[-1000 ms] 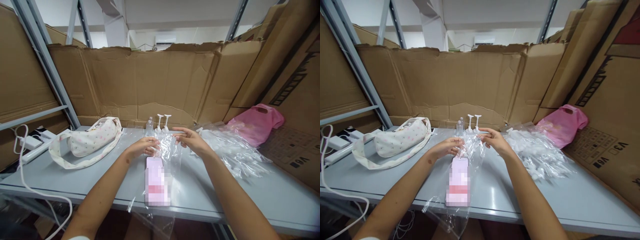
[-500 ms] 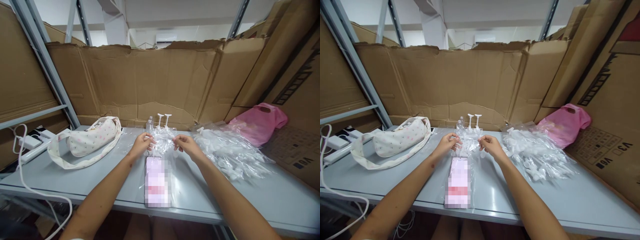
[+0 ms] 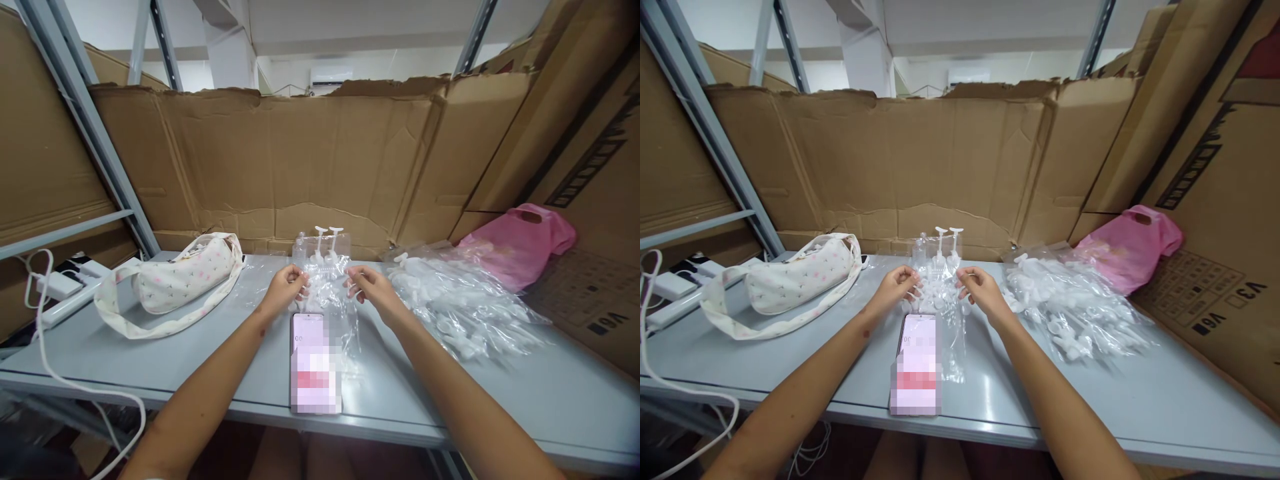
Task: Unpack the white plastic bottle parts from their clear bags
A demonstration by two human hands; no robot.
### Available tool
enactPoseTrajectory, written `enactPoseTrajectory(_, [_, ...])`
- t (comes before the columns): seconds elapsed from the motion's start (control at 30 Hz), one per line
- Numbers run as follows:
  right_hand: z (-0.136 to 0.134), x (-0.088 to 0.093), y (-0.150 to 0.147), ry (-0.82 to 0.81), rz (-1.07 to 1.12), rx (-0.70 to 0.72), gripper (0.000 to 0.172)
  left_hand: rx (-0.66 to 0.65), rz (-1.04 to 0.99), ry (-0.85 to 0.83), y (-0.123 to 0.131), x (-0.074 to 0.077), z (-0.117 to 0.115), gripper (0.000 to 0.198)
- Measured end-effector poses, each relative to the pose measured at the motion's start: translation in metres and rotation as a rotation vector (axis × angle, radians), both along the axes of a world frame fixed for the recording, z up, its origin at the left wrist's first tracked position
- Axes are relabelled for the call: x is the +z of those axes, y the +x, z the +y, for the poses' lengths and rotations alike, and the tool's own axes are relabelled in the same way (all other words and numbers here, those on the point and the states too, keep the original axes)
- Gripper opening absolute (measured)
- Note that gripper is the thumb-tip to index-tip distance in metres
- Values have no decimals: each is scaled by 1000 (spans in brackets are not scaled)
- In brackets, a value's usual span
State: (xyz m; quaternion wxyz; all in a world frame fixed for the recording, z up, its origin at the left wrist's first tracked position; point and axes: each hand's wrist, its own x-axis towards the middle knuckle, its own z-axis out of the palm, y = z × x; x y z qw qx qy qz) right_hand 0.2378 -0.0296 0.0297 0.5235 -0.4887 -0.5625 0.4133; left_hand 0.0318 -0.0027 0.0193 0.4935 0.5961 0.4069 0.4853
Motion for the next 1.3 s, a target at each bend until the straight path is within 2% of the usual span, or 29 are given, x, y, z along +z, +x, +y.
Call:
enactPoseTrajectory(0.17, [-7, 0, -9, -26, -100, 177, 38, 69, -85, -33, -3, 5, 1, 36])
enactPoseTrajectory(0.37, [-6, 1, -7, -9, -48, 128, 38, 90, -140, -15, -6, 9, -1, 34])
enactPoseTrajectory(0.6, [-7, 1, -5, -49, -100, 209, 36, 144, -227, -9, -10, 12, 1, 32])
enactPoseTrajectory(0.9, [-2, -1, -1, 50, -158, 18, 31, 151, -177, 83, -13, 10, 9, 28])
enactPoseTrajectory(1.1, [-3, 0, 0, 72, -109, -89, 33, 217, -195, 131, -13, 11, 10, 23])
enactPoseTrajectory(1.17, [-1, -2, 0, 97, -62, -123, 34, 173, -206, 98, -11, 11, 7, 29])
enactPoseTrajectory(1.3, [0, -5, -3, 127, -8, -108, 37, -38, -127, -18, -5, 10, 1, 39])
